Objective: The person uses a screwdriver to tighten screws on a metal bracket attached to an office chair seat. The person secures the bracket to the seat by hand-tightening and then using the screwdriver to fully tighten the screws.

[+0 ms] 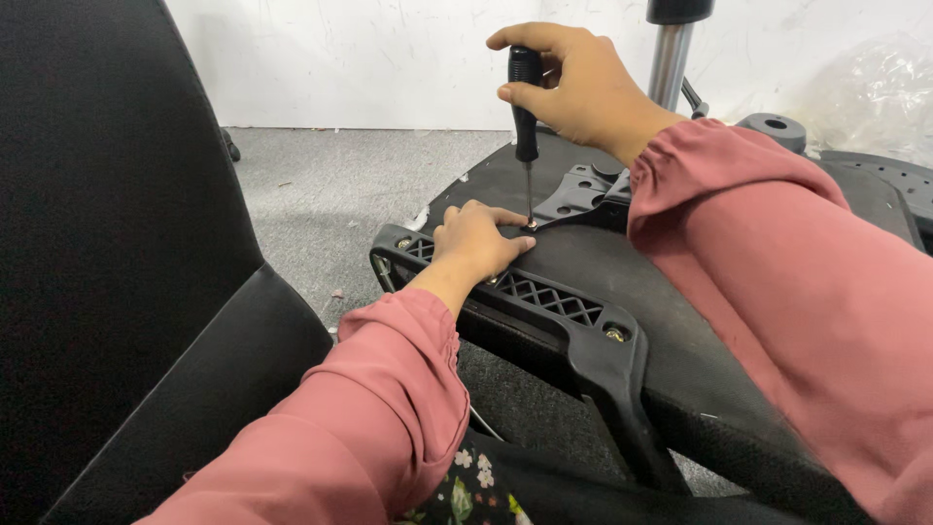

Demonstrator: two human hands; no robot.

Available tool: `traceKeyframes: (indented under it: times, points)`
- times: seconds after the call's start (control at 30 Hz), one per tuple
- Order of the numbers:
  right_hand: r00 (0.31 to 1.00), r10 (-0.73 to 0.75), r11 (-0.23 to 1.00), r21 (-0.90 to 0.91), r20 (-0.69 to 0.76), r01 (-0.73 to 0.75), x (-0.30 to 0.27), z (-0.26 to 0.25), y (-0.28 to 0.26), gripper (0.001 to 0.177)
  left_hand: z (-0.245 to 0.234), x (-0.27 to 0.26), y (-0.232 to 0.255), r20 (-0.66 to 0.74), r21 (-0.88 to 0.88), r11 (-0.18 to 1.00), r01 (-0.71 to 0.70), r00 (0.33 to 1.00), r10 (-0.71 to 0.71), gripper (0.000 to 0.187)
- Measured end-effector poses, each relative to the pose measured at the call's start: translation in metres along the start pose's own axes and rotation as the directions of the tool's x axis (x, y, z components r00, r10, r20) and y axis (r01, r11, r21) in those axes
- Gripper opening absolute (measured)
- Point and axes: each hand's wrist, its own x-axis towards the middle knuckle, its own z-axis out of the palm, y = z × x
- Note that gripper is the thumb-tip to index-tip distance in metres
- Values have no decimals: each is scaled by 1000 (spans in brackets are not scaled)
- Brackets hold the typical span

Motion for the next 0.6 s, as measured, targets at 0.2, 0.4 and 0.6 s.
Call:
traceKeyframes:
  times: [0.2, 0.4, 0.6]
  points:
    - [971, -235, 969, -91, -41, 230, 1, 9, 5, 46, -1, 3, 4, 22, 26, 1000, 2, 1000, -3, 49]
    - [988, -74, 969, 243, 137, 39, 3, 3, 13, 56, 2, 4, 4, 30, 53, 999, -11, 999, 9, 46]
    - [995, -84, 991, -113, -62, 76, 1, 1, 13, 47, 0, 0, 2, 16, 34, 999, -12, 1000, 12, 45]
